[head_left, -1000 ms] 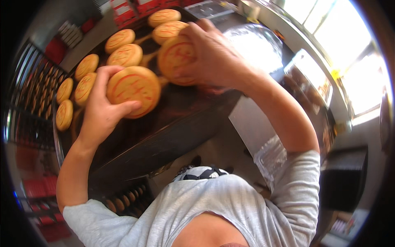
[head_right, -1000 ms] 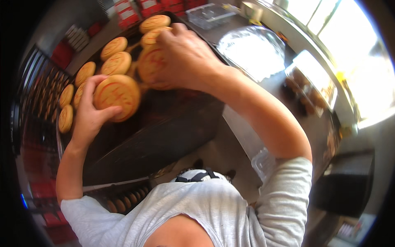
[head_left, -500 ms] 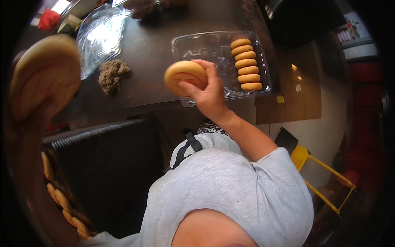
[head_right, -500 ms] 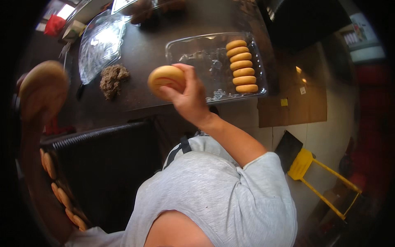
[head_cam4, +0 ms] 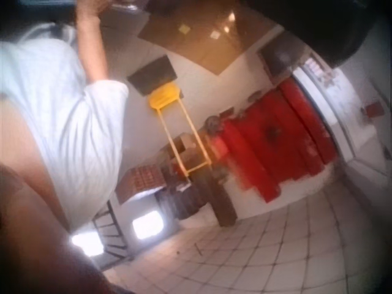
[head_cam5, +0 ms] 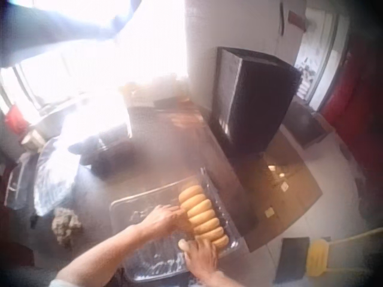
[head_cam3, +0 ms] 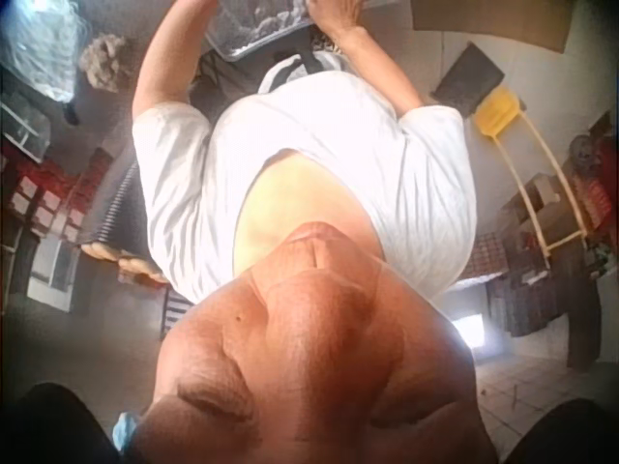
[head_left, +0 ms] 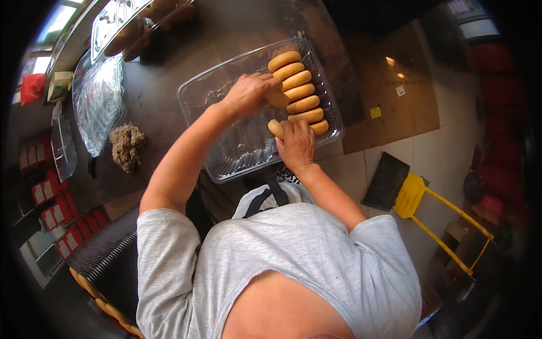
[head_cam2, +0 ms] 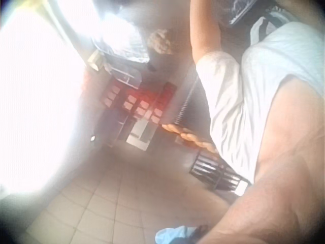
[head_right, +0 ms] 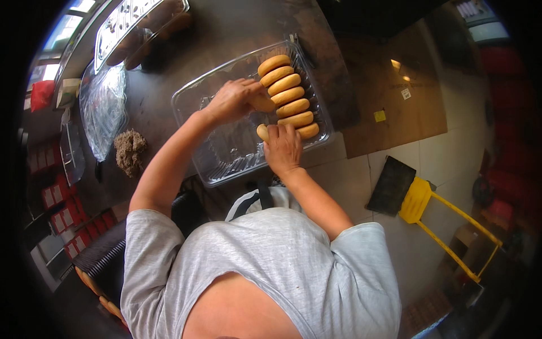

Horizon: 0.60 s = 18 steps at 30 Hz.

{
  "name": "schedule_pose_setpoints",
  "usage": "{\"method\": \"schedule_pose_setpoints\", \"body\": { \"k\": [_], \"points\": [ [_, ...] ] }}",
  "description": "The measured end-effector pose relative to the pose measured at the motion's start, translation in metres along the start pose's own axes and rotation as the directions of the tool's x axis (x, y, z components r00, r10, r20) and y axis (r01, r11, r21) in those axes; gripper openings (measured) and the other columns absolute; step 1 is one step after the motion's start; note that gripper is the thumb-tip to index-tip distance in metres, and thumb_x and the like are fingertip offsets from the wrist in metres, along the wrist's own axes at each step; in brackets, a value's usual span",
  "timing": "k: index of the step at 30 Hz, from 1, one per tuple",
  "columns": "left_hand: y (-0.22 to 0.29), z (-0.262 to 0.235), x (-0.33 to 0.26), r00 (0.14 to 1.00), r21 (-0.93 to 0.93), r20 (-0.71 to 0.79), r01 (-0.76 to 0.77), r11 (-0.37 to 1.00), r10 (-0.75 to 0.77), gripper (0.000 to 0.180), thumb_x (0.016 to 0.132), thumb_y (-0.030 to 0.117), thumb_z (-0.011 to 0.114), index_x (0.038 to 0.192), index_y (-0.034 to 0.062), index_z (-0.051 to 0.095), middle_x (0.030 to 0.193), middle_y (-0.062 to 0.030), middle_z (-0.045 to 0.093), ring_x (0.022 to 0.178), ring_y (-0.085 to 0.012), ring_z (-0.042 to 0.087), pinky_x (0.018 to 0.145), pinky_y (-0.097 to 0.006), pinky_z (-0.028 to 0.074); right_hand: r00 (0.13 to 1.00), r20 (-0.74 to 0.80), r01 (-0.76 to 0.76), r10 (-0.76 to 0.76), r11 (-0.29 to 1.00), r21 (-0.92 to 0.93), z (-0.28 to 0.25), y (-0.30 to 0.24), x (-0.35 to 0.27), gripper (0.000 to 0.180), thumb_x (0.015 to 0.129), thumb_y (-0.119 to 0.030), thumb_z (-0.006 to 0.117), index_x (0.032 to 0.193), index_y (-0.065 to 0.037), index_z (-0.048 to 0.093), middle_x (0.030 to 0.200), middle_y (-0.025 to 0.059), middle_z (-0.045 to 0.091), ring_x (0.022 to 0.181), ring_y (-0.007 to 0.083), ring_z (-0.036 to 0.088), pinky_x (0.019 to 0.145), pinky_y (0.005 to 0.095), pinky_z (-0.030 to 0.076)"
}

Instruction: The person transfers baked goods from a tray into a plastic container and سپس closes the lid using a stapler.

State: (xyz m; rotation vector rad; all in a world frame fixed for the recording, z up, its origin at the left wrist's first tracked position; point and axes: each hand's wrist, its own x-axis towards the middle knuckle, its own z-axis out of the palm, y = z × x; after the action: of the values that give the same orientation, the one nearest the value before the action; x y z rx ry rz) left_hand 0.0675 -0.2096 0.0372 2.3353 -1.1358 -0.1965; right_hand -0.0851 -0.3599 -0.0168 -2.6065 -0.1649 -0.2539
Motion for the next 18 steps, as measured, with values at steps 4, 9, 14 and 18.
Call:
{"method": "schedule_pose_setpoints", "body": {
  "k": [4, 9, 14, 18],
  "points": [
    [-0.017, 0.041, 0.005, 0.993, -0.084, 0.121, -0.006, 0.996, 0.016, 0.029, 0.069, 0.008, 0.073, 0.095, 0.0101, 0.060, 0.092, -0.0088, 0.064, 0.093, -0.0329, 0.062, 0.078, -0.043, 0.050, 0.993, 0.118, -0.016, 0.021, 0.999, -0.041, -0.004, 0.005, 0.009, 0.037, 0.069, -0.019, 0.078, 0.098, -0.011, 0.056, 0.093, 0.0075, 0.058, 0.093, 0.0279, 0.054, 0.077, 0.0418, 0.043],
    [-0.011, 0.052, 0.013, 0.934, -0.019, 0.311, 0.190, 0.982, -0.174, 0.022, 0.077, 0.022, 0.069, 0.093, 0.0094, 0.061, 0.093, -0.0100, 0.064, 0.096, -0.0325, 0.061, 0.080, -0.043, 0.050, 0.971, 0.233, -0.052, 0.055, 0.998, -0.021, -0.008, 0.005, 0.016, 0.039, 0.073, -0.020, 0.077, 0.104, -0.008, 0.057, 0.098, 0.0093, 0.059, 0.097, 0.0298, 0.055, 0.082, 0.0411, 0.046],
    [-0.016, 0.050, 0.009, 0.944, 0.022, 0.218, 0.248, 0.968, -0.247, 0.025, 0.075, 0.020, 0.070, 0.096, 0.0087, 0.062, 0.098, -0.0102, 0.065, 0.101, -0.0305, 0.062, 0.085, -0.040, 0.051, 0.997, 0.048, 0.055, -0.058, 0.996, 0.065, -0.015, 0.016, 0.047, 0.036, 0.076, -0.020, 0.074, 0.104, -0.005, 0.057, 0.102, 0.0127, 0.059, 0.096, 0.0316, 0.056, 0.081, 0.0411, 0.048],
    [-0.004, 0.046, -0.012, 0.959, 0.046, 0.101, 0.262, 0.964, -0.266, 0.026, 0.075, 0.012, 0.068, 0.101, 0.0095, 0.064, 0.104, -0.0107, 0.064, 0.107, -0.0313, 0.060, 0.088, -0.041, 0.051, 0.978, 0.198, 0.075, -0.069, 0.997, -0.026, 0.004, 0.016, 0.065, 0.036, 0.076, -0.019, 0.075, 0.104, -0.003, 0.058, 0.096, 0.0149, 0.061, 0.093, 0.0352, 0.058, 0.079, 0.0446, 0.048]
  ]
}}
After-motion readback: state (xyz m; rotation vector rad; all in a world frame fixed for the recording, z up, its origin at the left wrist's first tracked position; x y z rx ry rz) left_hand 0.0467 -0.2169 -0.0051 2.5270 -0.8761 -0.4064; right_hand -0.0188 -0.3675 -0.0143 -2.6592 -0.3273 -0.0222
